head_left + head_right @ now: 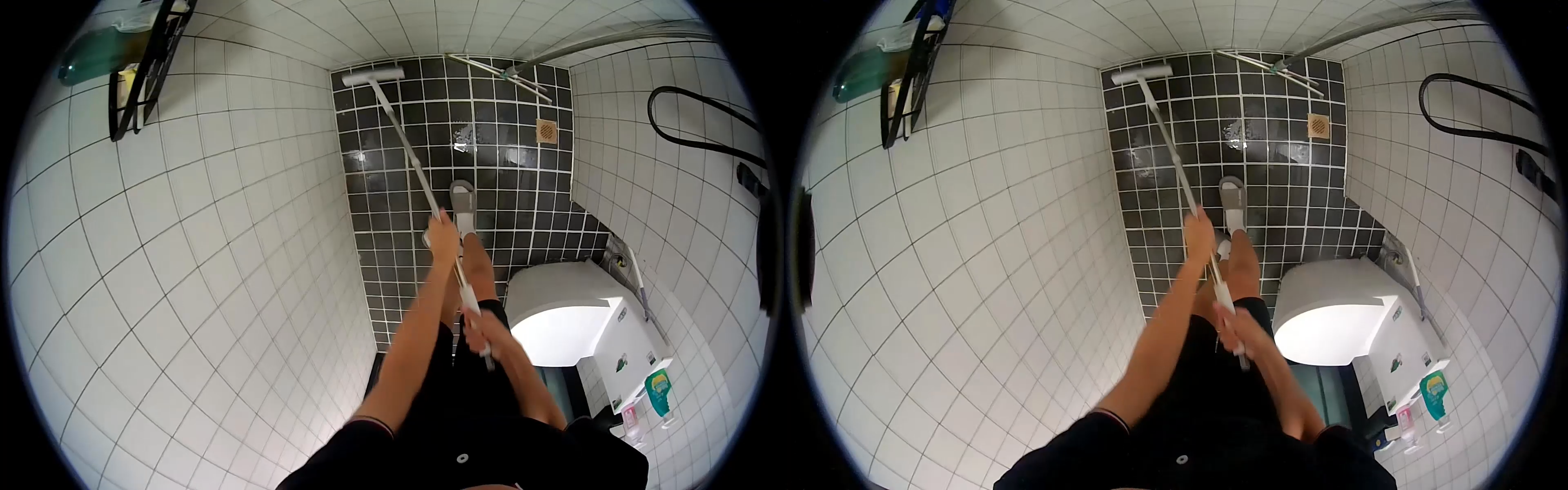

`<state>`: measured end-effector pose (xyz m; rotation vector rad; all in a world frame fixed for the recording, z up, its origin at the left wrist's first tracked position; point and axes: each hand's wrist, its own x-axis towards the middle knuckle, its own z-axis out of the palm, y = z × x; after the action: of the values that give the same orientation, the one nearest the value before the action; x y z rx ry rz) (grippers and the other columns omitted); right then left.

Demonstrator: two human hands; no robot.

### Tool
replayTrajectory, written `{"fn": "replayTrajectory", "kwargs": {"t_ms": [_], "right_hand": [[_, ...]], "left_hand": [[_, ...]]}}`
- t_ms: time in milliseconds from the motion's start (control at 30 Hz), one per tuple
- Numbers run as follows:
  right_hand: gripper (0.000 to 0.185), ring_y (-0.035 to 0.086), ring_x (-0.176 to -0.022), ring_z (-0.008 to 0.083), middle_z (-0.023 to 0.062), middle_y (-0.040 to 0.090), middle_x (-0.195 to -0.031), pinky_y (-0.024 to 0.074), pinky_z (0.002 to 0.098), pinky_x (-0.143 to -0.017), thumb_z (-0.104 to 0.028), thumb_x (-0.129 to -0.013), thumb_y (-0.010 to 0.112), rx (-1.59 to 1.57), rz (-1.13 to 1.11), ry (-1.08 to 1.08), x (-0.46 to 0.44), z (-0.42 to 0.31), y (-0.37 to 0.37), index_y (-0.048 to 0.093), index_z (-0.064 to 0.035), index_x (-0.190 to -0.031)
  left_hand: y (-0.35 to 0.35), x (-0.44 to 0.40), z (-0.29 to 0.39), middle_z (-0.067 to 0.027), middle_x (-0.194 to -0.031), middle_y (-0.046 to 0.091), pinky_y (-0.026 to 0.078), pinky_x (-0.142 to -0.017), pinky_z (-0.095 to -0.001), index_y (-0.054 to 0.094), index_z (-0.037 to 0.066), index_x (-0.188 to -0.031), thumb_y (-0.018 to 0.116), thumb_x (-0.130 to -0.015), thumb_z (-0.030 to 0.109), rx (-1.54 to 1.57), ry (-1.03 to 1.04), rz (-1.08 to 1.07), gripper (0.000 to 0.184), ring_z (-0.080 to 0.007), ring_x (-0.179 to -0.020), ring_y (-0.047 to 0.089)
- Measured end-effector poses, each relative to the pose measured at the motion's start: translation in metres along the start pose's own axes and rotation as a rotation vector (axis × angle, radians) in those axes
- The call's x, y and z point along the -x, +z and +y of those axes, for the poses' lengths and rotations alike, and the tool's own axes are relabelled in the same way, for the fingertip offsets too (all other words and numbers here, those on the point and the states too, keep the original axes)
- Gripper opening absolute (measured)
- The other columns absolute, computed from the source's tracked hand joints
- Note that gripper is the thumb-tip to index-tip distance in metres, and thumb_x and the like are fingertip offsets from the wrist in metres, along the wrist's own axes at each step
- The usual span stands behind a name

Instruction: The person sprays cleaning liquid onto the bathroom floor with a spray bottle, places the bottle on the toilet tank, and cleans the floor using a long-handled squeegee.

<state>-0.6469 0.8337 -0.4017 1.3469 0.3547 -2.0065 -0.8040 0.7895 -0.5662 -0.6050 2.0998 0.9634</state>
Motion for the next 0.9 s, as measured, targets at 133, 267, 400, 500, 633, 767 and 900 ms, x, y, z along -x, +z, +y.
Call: {"fn": "replayTrajectory", "kwargs": {"t_ms": [133,267,400,500,633,767,900], "right_hand": [[0.04,0.028,-0.035,0.0059,-0.0052,0.031,-0.047,0.022,0.022,-0.033,-0.046,-0.091,0.055,-0.095,-0.072,0.0,-0.002,-0.017,0.009,0.043,-0.0117,-0.075],[0.044,0.026,-0.034,0.006,-0.0047,0.03,-0.047,0.0222,0.0226,-0.033,-0.051,-0.091,0.052,-0.226,-0.017,0.192,0.028,0.049,0.006,0.042,-0.011,-0.075],[0.054,0.029,-0.035,0.0067,-0.0032,0.033,-0.049,0.0246,0.0225,-0.033,-0.061,-0.088,0.047,-0.116,0.097,0.137,0.012,0.007,-0.01,0.045,-0.0089,-0.076],[0.054,0.029,-0.036,0.0055,-0.004,0.035,-0.049,0.0218,0.0215,-0.033,-0.06,-0.088,0.048,-0.124,-0.033,-0.044,-0.017,-0.006,-0.019,0.045,-0.0086,-0.075],[0.047,0.032,-0.038,0.0058,-0.003,0.038,-0.053,0.0254,0.0193,-0.034,-0.054,-0.092,0.047,-0.309,-0.117,0.091,-0.001,0.02,-0.001,0.046,-0.0081,-0.082],[0.032,0.033,-0.037,0.0062,-0.0026,0.038,-0.055,0.0276,0.0207,-0.033,-0.039,-0.096,0.047,-0.377,-0.265,-0.041,0.025,0.037,0.001,0.046,-0.0075,-0.091],[0.031,0.035,-0.037,0.0049,-0.0033,0.038,-0.054,0.0306,0.0211,-0.032,-0.037,-0.096,0.049,-0.33,-0.2,-0.182,-0.013,-0.001,-0.007,0.046,-0.0072,-0.089]], "left_hand": [[-0.007,-0.007,0.004,-0.0261,-0.071,0.059,0.046,-0.063,-0.0506,0.05,-0.007,-0.084,0.042,-0.097,0.036,-0.017,0.044,-0.032,0.046,-0.0447,-0.07,0.06],[-0.011,0.057,-0.029,-0.029,-0.078,0.061,0.048,-0.068,-0.0516,0.054,-0.006,-0.094,0.041,-0.097,0.036,-0.193,0.052,-0.003,0.044,-0.0472,-0.079,0.061],[0.011,0.008,-0.017,-0.0286,-0.079,0.062,0.051,-0.059,-0.0501,0.053,-0.008,-0.095,0.042,-0.096,0.036,-0.162,0.083,0.0,0.045,-0.0455,-0.073,0.062],[0.008,-0.012,0.016,-0.0252,-0.073,0.061,0.05,-0.044,-0.0436,0.053,-0.009,-0.094,0.042,-0.096,0.036,-0.137,-0.056,-0.072,0.046,-0.0377,-0.06,0.064],[-0.012,0.011,0.001,-0.019,-0.06,0.056,0.045,-0.034,-0.0389,0.05,-0.009,-0.086,0.043,-0.096,0.033,-0.168,0.055,-0.008,0.044,-0.03,-0.04,0.056],[-0.016,0.022,-0.014,-0.0085,-0.049,0.046,0.036,-0.028,-0.0323,0.044,-0.001,-0.074,0.044,-0.097,0.034,-0.105,-0.008,-0.104,0.042,-0.0185,-0.033,0.046],[0.001,-0.026,0.007,-0.0112,-0.053,0.048,0.037,-0.029,-0.0332,0.045,-0.002,-0.077,0.043,-0.096,0.034,-0.104,0.027,-0.033,0.041,-0.0198,-0.034,0.047]]}}
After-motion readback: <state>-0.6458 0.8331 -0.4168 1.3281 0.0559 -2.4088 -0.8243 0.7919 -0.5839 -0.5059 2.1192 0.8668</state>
